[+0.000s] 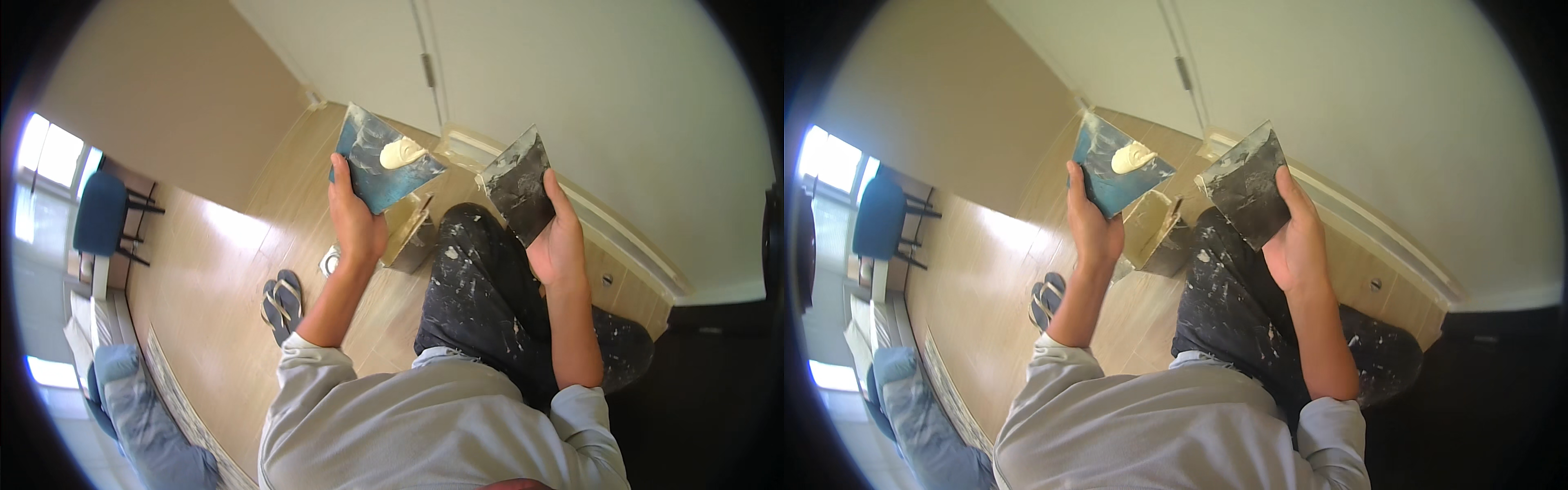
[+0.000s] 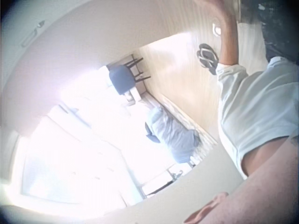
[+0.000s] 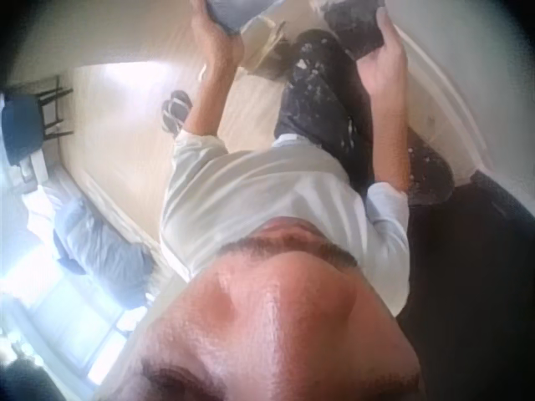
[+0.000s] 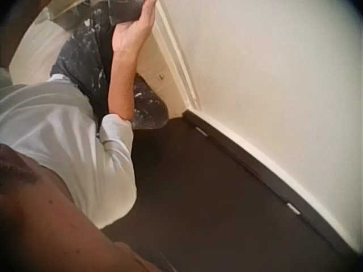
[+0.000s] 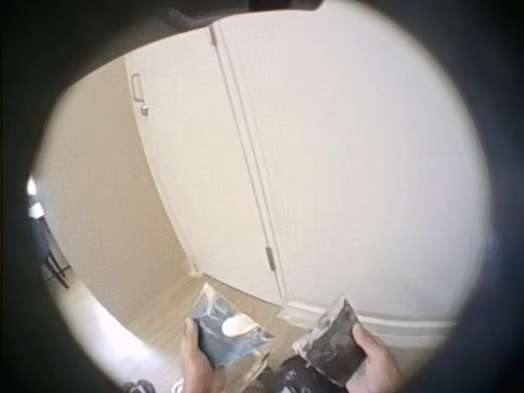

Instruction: The person sits on the floor and uses a putty knife to apply a white substance, likely caulk or filler, into the gap between the wall and the baseboard. They repeatedly transfer the substance from a larger metal trowel to the smaller knife and smooth it along the trim.

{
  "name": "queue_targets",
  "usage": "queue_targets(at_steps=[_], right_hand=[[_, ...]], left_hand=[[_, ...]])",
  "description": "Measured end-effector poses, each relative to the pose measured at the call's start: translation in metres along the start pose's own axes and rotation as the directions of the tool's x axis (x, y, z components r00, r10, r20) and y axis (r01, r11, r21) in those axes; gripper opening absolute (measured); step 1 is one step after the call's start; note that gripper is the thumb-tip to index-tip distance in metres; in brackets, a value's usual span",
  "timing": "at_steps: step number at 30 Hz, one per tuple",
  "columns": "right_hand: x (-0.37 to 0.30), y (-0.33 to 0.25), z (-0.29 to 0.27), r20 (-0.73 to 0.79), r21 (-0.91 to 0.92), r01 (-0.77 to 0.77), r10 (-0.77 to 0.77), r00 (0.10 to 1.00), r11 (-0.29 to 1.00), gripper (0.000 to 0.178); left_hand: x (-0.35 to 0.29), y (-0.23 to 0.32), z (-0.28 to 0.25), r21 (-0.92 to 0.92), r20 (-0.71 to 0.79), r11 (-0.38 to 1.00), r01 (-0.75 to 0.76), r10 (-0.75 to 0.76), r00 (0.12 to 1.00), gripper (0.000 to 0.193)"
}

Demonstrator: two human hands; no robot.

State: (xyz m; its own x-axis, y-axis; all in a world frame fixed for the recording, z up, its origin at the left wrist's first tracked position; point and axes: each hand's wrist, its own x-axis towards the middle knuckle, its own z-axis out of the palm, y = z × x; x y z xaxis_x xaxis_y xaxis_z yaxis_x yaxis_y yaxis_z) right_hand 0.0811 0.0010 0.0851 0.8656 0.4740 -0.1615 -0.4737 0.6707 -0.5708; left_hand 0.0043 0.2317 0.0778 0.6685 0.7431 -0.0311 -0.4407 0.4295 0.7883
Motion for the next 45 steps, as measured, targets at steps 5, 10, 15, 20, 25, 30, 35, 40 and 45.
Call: queue_targets(at_steps=[5,10,15,20,25,30,35,40,45], right_hand=[[-0.046,-0.023,-0.027,-0.058,-0.105,0.337,-0.344,0.937,0.936,0.029],[-0.066,-0.051,-0.067,-0.132,-0.149,0.541,-0.559,0.819,0.828,0.026],[-0.083,-0.08,-0.115,-0.221,-0.054,0.589,-0.585,0.781,0.807,0.026],[-0.108,-0.086,-0.16,-0.278,0.037,0.587,-0.556,0.784,0.809,0.026],[-0.144,-0.104,-0.156,-0.325,-0.083,0.695,-0.678,0.659,0.714,0.028],[-0.177,-0.125,-0.151,-0.083,-0.395,0.741,-0.824,0.56,0.543,0.034],[-0.186,-0.114,-0.119,0.607,-0.773,0.501,-0.68,0.41,-0.388,0.033],[-0.165,-0.103,-0.094,0.851,-0.471,0.449,-0.256,0.459,-0.759,0.043],[-0.145,-0.116,-0.089,0.784,-0.499,0.404,-0.201,0.587,-0.766,0.057]], left_hand=[[-0.069,-0.038,0.091,0.097,-0.052,0.981,-0.165,0.17,0.984,0.059],[-0.116,-0.09,0.137,0.217,0.357,0.914,-0.343,0.253,0.899,0.049],[-0.146,-0.128,0.162,0.34,0.713,0.778,-0.529,0.153,0.684,0.04],[-0.166,-0.149,0.155,0.38,0.87,0.704,-0.6,-0.051,0.491,0.03],[-0.172,-0.179,0.136,0.424,0.563,0.845,0.326,-0.528,0.636,0.044],[-0.163,-0.182,0.169,0.341,0.53,0.373,0.863,-0.835,0.152,0.043],[-0.143,-0.179,0.165,0.431,0.592,0.091,0.898,-0.779,-0.205,0.045],[-0.128,-0.163,0.156,0.479,0.572,0.139,0.867,-0.799,-0.187,0.048],[-0.108,-0.153,0.136,0.425,0.633,0.263,0.866,-0.771,-0.076,0.046]])
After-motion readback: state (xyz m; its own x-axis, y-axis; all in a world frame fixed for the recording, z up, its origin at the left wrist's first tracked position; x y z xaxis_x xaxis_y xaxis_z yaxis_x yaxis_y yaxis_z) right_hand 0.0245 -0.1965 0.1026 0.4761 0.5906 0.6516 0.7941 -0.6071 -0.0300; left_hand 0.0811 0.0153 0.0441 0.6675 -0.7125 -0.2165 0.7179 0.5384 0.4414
